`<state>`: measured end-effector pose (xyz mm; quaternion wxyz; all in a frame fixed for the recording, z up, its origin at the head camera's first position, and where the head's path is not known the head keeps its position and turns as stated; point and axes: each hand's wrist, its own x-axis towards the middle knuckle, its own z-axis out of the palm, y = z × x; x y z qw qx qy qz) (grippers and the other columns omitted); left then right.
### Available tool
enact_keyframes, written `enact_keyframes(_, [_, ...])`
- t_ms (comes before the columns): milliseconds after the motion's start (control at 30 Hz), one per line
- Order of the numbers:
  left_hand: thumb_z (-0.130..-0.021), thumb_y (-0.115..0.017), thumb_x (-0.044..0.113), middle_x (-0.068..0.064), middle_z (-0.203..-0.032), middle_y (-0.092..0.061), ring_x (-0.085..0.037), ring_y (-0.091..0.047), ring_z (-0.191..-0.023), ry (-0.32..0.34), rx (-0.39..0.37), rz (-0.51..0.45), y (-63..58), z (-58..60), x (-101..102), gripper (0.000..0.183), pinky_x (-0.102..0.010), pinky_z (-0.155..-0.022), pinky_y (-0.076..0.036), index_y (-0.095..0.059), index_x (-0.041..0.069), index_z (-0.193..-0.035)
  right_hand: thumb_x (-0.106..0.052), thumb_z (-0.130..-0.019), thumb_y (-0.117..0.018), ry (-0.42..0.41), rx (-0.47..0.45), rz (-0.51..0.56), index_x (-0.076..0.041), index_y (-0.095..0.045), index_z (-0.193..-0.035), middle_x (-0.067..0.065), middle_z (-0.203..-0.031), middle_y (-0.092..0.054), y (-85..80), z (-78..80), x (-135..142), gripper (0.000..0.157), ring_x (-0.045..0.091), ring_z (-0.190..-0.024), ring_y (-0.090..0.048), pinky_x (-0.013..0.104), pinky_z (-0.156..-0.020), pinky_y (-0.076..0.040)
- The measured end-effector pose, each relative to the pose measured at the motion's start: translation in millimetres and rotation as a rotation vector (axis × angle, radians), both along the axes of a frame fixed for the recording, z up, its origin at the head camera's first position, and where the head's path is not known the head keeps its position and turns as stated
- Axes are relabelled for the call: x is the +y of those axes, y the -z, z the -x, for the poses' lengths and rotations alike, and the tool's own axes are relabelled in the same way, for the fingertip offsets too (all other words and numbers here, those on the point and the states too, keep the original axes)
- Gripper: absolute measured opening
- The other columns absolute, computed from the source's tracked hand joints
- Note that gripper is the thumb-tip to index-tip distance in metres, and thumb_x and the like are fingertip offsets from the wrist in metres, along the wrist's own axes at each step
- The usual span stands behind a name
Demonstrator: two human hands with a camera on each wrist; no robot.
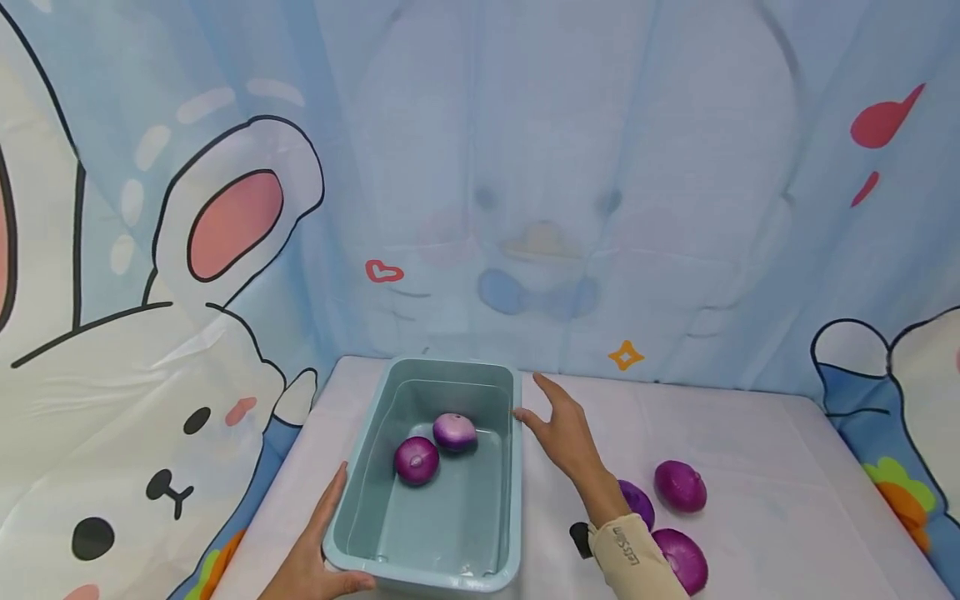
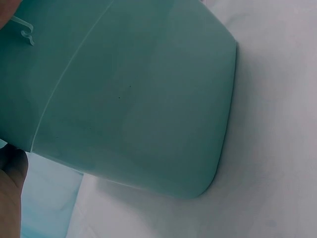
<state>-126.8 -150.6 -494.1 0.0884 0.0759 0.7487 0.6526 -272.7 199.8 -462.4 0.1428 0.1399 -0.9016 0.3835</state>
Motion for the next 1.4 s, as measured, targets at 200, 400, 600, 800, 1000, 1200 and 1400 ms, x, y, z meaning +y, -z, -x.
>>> enact_keyframes(200, [-0.072,-0.087,0.024,0.001,-0.163,-0.002,-0.039,-0.032,-0.137,-0.028,0.005,0.054,-1.7,-1.9,-1,0.122,-0.048,-0.101,-0.047,0.002,0.048,-0.152,-0.030,-0.089,-0.071,0.076,-0.050,-0.046,0.004,-0.042,-0.143,0.028,-0.144,-0.044,13.5,-17.2,33,0.071,0.047,-0.133,-0.040,0.060,-0.106,-0.036])
enact_keyframes(400, [-0.071,-0.088,0.023,-0.001,-0.163,-0.001,-0.040,-0.032,-0.137,-0.030,-0.002,0.053,-0.2,-1.4,-2,0.123,-0.050,-0.103,-0.045,0.002,0.049,-0.152,-0.032,-0.088,-0.072,0.100,-0.081,-0.072,0.006,-0.042,-0.142,0.031,-0.142,-0.044,26.4,-29.2,53,0.073,0.050,-0.131,-0.040,0.061,-0.105,-0.037])
enact_keyframes(600, [-0.070,-0.089,0.022,-0.002,-0.163,-0.003,-0.039,-0.031,-0.137,-0.012,0.007,0.028,2.4,0.4,-2,0.123,-0.048,-0.102,-0.047,-0.001,0.047,-0.153,-0.036,-0.087,-0.072,0.109,-0.152,-0.091,0.007,-0.040,-0.143,0.032,-0.143,-0.042,36.3,-40.7,62,0.076,0.051,-0.131,-0.039,0.062,-0.105,-0.036])
enact_keyframes(800, [-0.069,-0.089,0.021,-0.002,-0.163,-0.004,-0.038,-0.031,-0.137,-0.003,0.012,0.021,2.9,1.4,-2,0.124,-0.047,-0.102,-0.046,-0.001,0.047,-0.153,-0.038,-0.085,-0.074,0.149,-0.198,-0.136,0.006,-0.039,-0.143,0.032,-0.144,-0.041,44.9,-48.1,69,0.081,0.051,-0.130,-0.039,0.061,-0.104,-0.037])
enact_keyframes(1000, [-0.069,-0.089,0.021,0.000,-0.163,-0.003,-0.038,-0.029,-0.139,-0.002,0.012,0.032,0.7,1.8,-1,0.124,-0.048,-0.103,-0.045,-0.001,0.048,-0.152,-0.046,-0.083,-0.073,0.168,-0.297,-0.161,0.005,-0.036,-0.146,0.031,-0.145,-0.039,50.4,-58.7,77,0.089,0.051,-0.133,-0.036,0.061,-0.106,-0.034])
enact_keyframes(1200, [-0.069,-0.089,0.018,0.001,-0.163,-0.003,-0.039,-0.027,-0.139,-0.002,0.034,0.030,0.4,1.7,-1,0.125,-0.043,-0.103,-0.043,-0.001,0.046,-0.153,-0.033,-0.080,-0.079,0.166,-0.274,-0.185,0.007,-0.039,-0.143,0.033,-0.142,-0.042,57.5,-68.0,83,0.084,0.052,-0.130,-0.039,0.061,-0.105,-0.035])
enact_keyframes(1400, [-0.069,-0.089,0.016,0.001,-0.163,-0.002,-0.039,-0.027,-0.138,0.004,0.026,0.007,0.8,0.9,-1,0.125,-0.039,-0.102,-0.044,-0.001,0.046,-0.153,-0.034,-0.078,-0.080,0.162,-0.321,-0.217,0.008,-0.039,-0.142,0.034,-0.142,-0.041,62.6,-76.7,87,0.087,0.053,-0.130,-0.038,0.062,-0.104,-0.036])
